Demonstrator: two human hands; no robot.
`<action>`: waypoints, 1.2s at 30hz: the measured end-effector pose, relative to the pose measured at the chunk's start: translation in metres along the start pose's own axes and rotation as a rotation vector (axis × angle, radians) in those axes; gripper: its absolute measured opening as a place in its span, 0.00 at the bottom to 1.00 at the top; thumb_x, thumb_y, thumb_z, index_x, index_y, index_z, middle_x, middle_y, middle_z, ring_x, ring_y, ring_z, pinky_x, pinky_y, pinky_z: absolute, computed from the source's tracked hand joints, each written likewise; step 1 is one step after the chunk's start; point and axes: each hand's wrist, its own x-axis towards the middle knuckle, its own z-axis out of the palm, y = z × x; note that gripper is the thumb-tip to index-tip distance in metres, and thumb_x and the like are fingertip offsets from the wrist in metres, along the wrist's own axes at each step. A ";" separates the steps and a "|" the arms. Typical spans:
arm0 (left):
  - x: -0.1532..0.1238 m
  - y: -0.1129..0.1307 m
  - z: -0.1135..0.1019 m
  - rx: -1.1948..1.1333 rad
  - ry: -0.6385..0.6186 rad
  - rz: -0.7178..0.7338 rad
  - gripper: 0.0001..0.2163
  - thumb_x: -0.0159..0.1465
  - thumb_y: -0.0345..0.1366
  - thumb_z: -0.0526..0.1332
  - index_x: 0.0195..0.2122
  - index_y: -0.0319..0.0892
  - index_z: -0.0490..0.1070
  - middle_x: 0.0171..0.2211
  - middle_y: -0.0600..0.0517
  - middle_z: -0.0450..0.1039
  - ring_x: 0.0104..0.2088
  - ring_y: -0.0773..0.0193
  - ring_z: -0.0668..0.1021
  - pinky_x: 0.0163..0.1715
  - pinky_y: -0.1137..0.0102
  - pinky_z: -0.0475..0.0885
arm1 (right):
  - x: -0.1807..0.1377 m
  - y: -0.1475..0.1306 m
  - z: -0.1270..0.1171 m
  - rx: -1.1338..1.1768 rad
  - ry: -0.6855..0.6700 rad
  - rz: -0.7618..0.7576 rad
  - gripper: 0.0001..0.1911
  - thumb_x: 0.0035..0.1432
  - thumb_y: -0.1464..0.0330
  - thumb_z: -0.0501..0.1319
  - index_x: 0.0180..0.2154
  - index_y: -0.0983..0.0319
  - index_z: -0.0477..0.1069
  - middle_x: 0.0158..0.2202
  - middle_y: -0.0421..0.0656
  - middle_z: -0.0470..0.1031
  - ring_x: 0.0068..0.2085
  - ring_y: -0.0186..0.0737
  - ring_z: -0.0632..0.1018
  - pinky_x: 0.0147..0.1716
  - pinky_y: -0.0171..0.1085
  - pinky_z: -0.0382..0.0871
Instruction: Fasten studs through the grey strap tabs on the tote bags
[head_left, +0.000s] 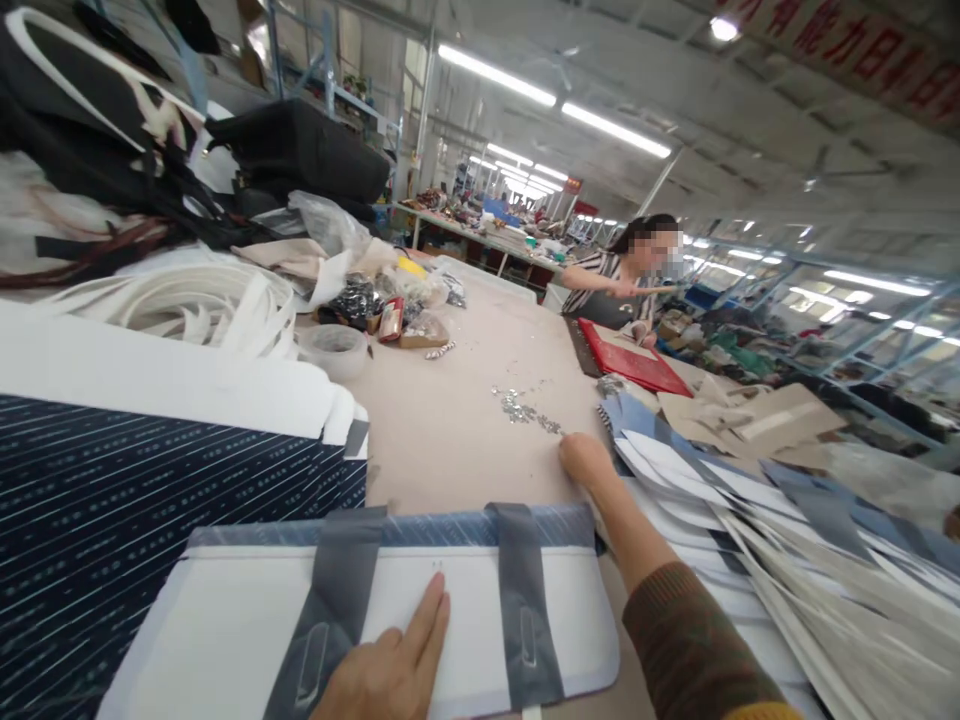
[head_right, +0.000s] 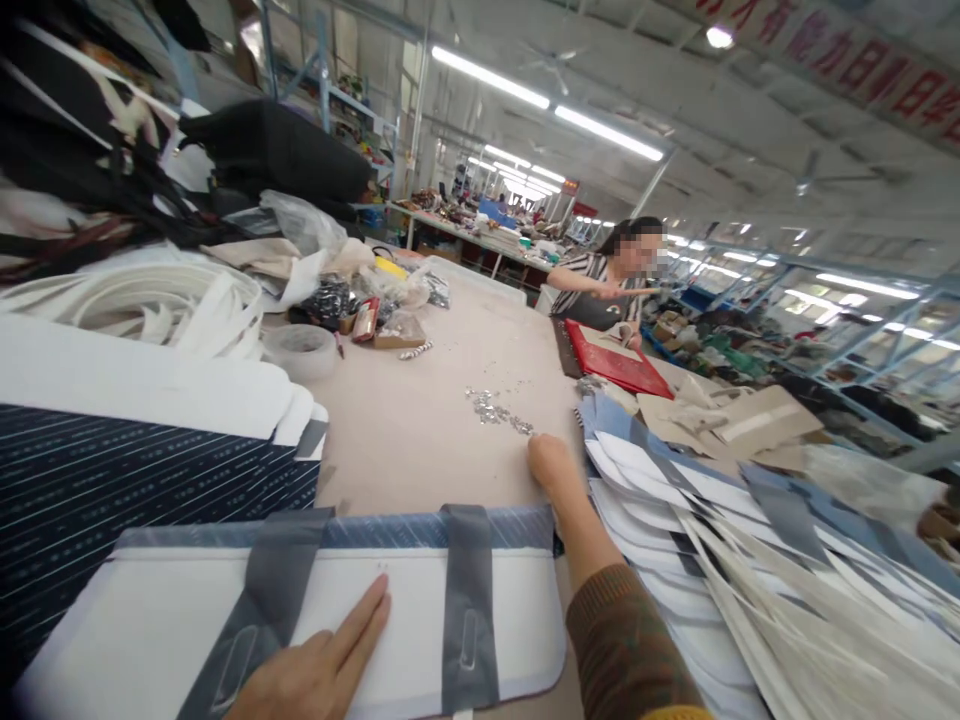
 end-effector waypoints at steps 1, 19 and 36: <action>0.001 0.001 -0.004 -0.069 -0.029 -0.021 0.31 0.58 0.48 0.64 0.59 0.35 0.66 0.62 0.37 0.59 0.30 0.59 0.78 0.29 0.65 0.77 | 0.001 0.001 0.000 -0.001 -0.005 -0.008 0.16 0.63 0.62 0.60 0.49 0.65 0.69 0.49 0.48 0.72 0.46 0.43 0.76 0.46 0.47 0.72; 0.000 -0.004 -0.032 -0.471 -0.152 -0.075 0.37 0.62 0.54 0.56 0.63 0.29 0.54 0.65 0.35 0.56 0.38 0.54 0.76 0.36 0.60 0.76 | -0.138 -0.132 -0.051 0.608 -0.228 -0.701 0.11 0.63 0.69 0.54 0.35 0.60 0.75 0.32 0.40 0.78 0.33 0.36 0.76 0.35 0.34 0.65; 0.000 -0.008 -0.039 -0.584 -0.106 -0.143 0.34 0.58 0.51 0.62 0.60 0.34 0.59 0.60 0.39 0.63 0.39 0.53 0.77 0.37 0.60 0.76 | -0.130 -0.151 -0.055 0.360 -0.230 -0.827 0.09 0.61 0.73 0.55 0.38 0.62 0.73 0.33 0.43 0.79 0.35 0.38 0.77 0.36 0.33 0.65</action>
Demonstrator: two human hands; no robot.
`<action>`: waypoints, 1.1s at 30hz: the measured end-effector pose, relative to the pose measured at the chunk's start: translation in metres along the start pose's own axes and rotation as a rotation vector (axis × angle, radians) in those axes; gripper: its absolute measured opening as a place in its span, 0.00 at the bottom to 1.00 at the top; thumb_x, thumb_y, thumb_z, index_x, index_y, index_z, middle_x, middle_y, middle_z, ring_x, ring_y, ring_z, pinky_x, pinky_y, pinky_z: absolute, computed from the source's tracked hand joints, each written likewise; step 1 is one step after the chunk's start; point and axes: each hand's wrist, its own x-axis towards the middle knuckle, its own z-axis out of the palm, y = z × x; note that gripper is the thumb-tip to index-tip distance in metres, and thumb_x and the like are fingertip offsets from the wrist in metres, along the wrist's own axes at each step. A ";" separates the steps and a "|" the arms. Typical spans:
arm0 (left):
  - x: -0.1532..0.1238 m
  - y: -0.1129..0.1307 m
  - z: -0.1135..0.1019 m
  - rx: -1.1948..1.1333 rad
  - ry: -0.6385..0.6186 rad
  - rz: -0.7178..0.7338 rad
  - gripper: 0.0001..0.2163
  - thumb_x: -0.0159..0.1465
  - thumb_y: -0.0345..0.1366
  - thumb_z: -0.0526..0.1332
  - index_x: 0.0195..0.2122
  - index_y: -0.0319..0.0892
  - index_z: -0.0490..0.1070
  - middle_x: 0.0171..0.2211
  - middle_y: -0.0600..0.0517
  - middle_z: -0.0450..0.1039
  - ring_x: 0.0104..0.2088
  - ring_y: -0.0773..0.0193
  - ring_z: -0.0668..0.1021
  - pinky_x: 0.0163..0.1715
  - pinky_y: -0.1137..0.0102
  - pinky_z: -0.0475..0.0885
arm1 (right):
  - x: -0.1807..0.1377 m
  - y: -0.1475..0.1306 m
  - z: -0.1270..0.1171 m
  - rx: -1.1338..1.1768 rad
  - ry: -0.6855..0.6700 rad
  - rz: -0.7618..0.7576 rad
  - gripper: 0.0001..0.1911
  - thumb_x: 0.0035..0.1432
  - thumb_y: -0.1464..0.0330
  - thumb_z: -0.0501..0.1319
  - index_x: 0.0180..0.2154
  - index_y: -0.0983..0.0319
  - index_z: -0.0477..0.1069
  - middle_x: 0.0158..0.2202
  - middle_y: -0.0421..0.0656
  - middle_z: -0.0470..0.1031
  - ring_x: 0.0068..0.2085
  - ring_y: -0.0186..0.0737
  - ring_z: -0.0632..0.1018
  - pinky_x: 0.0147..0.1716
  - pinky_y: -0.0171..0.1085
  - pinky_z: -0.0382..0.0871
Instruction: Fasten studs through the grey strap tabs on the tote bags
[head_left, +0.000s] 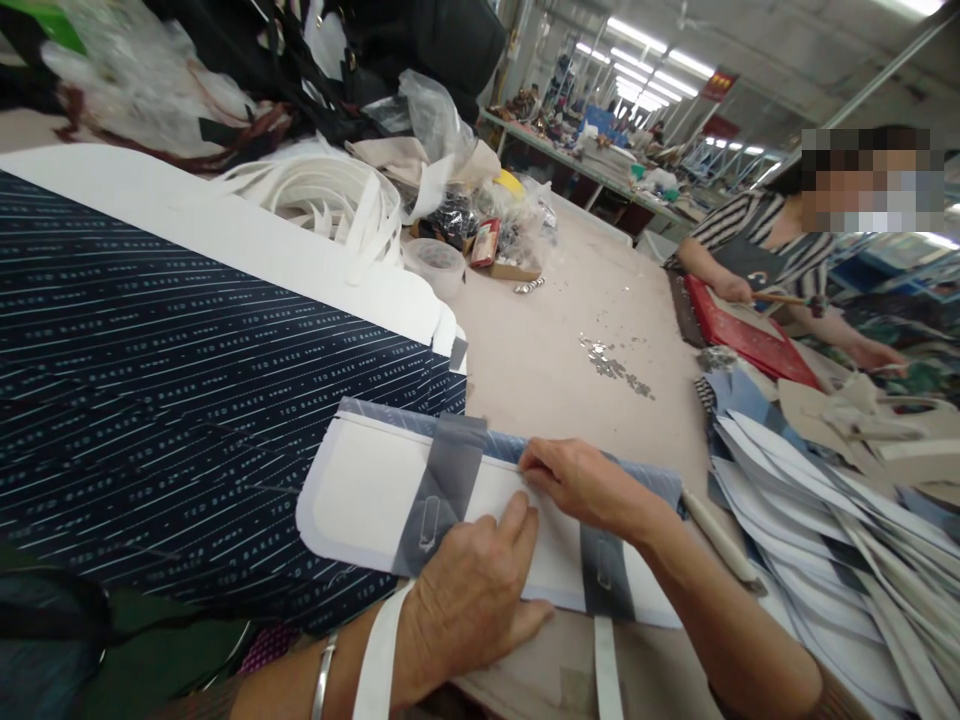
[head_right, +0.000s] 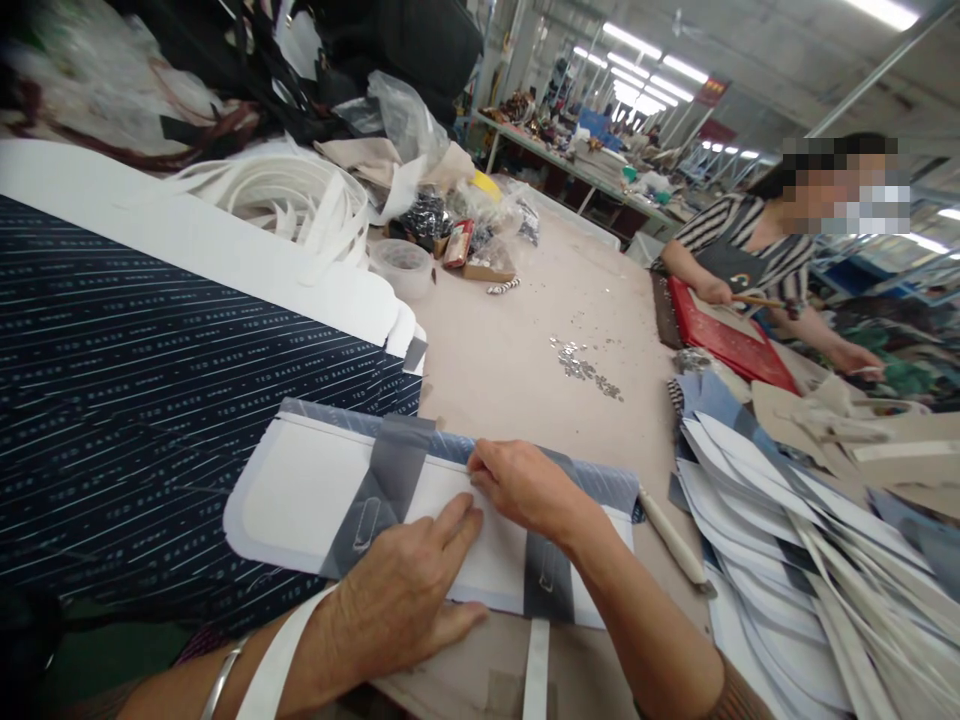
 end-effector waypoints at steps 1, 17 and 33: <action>0.000 0.000 0.001 -0.009 0.004 -0.013 0.35 0.58 0.51 0.63 0.60 0.34 0.58 0.61 0.39 0.62 0.41 0.53 0.77 0.39 0.60 0.76 | 0.001 0.000 0.000 -0.036 -0.014 -0.006 0.09 0.60 0.73 0.55 0.38 0.62 0.73 0.33 0.44 0.79 0.35 0.39 0.78 0.36 0.34 0.65; 0.003 0.008 0.003 0.097 0.031 -0.135 0.35 0.62 0.48 0.60 0.64 0.31 0.52 0.67 0.35 0.50 0.50 0.51 0.76 0.48 0.61 0.75 | -0.155 0.141 0.019 -0.236 0.781 0.794 0.28 0.58 0.55 0.51 0.53 0.66 0.68 0.48 0.56 0.76 0.40 0.52 0.78 0.43 0.49 0.70; 0.007 0.009 0.005 0.161 0.051 -0.129 0.32 0.64 0.44 0.58 0.64 0.30 0.53 0.65 0.34 0.55 0.42 0.55 0.79 0.40 0.61 0.77 | -0.175 0.138 0.042 -0.018 0.764 0.775 0.23 0.54 0.51 0.55 0.43 0.59 0.74 0.39 0.51 0.77 0.42 0.55 0.77 0.44 0.50 0.69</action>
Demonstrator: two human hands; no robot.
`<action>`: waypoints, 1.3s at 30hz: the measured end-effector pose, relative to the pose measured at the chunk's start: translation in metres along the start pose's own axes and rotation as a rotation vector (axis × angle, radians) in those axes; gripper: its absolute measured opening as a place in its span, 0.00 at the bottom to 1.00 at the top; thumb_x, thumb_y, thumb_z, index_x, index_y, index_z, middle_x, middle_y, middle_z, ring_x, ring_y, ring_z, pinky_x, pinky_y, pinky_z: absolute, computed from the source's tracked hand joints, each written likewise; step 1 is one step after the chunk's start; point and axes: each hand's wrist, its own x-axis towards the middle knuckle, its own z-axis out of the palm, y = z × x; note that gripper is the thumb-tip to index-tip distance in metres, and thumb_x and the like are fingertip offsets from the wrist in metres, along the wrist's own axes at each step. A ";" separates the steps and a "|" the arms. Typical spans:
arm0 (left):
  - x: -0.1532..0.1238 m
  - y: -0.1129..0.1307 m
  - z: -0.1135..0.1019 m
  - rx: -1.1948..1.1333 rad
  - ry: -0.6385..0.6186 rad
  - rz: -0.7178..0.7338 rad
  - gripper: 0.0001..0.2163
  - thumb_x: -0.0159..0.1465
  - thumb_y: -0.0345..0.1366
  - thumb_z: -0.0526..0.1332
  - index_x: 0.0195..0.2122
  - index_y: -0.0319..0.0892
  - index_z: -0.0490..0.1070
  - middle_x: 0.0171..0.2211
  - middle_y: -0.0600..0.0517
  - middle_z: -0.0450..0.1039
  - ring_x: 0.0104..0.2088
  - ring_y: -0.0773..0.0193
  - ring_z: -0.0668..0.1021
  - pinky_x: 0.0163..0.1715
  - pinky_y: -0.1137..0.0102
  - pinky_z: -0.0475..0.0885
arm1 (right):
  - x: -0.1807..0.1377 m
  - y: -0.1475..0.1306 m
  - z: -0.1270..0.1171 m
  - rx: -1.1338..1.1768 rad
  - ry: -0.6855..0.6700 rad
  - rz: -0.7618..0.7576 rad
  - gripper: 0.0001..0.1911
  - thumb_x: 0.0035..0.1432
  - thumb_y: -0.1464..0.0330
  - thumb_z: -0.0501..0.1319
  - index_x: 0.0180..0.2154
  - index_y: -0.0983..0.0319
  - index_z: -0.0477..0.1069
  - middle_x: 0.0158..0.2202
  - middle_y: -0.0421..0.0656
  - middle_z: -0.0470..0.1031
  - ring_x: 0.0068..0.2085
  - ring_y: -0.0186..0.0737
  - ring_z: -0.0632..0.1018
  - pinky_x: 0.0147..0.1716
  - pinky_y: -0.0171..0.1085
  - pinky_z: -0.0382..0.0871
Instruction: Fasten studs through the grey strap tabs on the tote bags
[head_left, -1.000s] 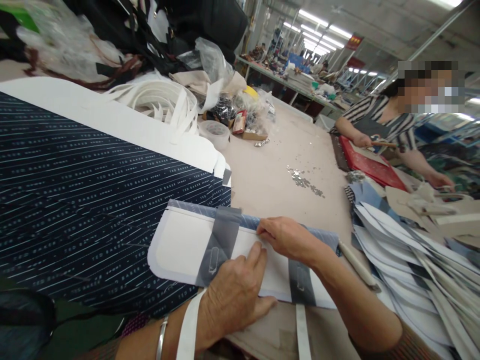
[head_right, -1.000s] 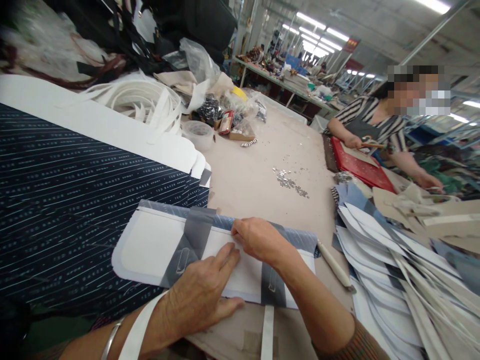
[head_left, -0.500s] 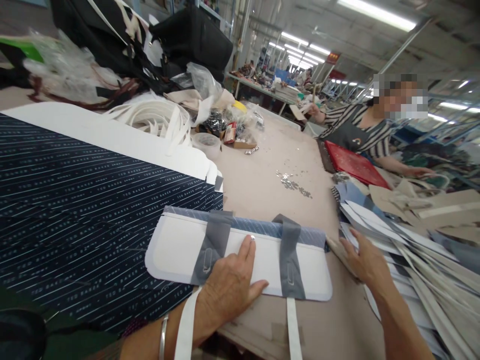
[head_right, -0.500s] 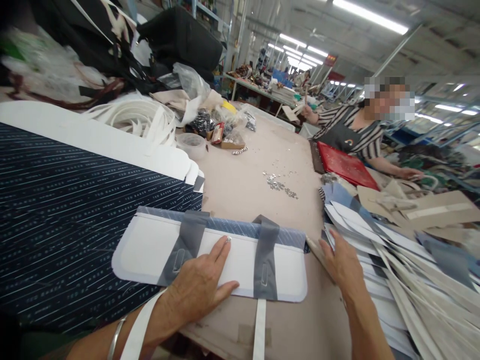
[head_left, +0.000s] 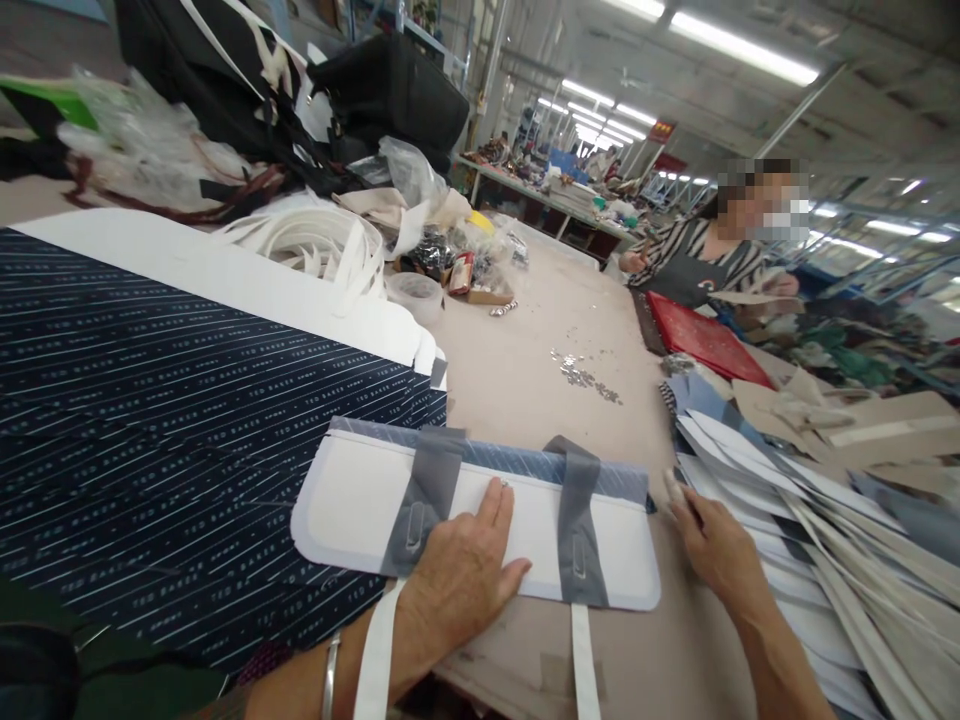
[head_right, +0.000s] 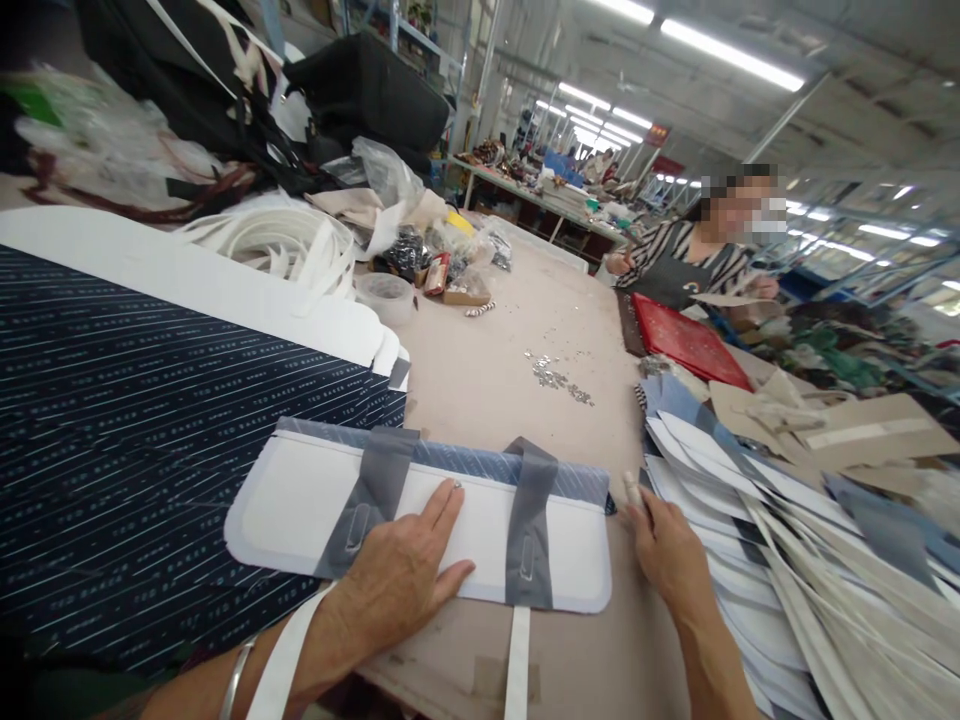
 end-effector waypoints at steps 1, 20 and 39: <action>0.000 0.000 0.000 0.005 0.008 0.006 0.32 0.64 0.44 0.58 0.64 0.29 0.53 0.64 0.33 0.55 0.40 0.55 0.79 0.39 0.62 0.77 | 0.000 -0.007 -0.006 0.132 0.080 0.100 0.22 0.51 0.52 0.58 0.42 0.59 0.74 0.37 0.50 0.77 0.41 0.55 0.76 0.43 0.50 0.69; 0.003 -0.004 0.003 0.061 -0.031 0.038 0.30 0.66 0.45 0.54 0.64 0.30 0.56 0.65 0.34 0.55 0.32 0.59 0.78 0.30 0.65 0.76 | -0.002 -0.186 0.075 1.779 -0.086 0.385 0.16 0.59 0.60 0.58 0.24 0.60 0.61 0.14 0.27 0.46 0.15 0.27 0.52 0.21 0.33 0.59; 0.004 -0.007 0.004 -0.065 -0.061 0.033 0.28 0.65 0.44 0.54 0.63 0.31 0.57 0.66 0.35 0.51 0.36 0.57 0.80 0.34 0.64 0.78 | -0.014 -0.239 0.062 1.727 -0.036 0.066 0.11 0.58 0.63 0.61 0.25 0.61 0.70 0.12 0.28 0.48 0.13 0.25 0.53 0.16 0.30 0.55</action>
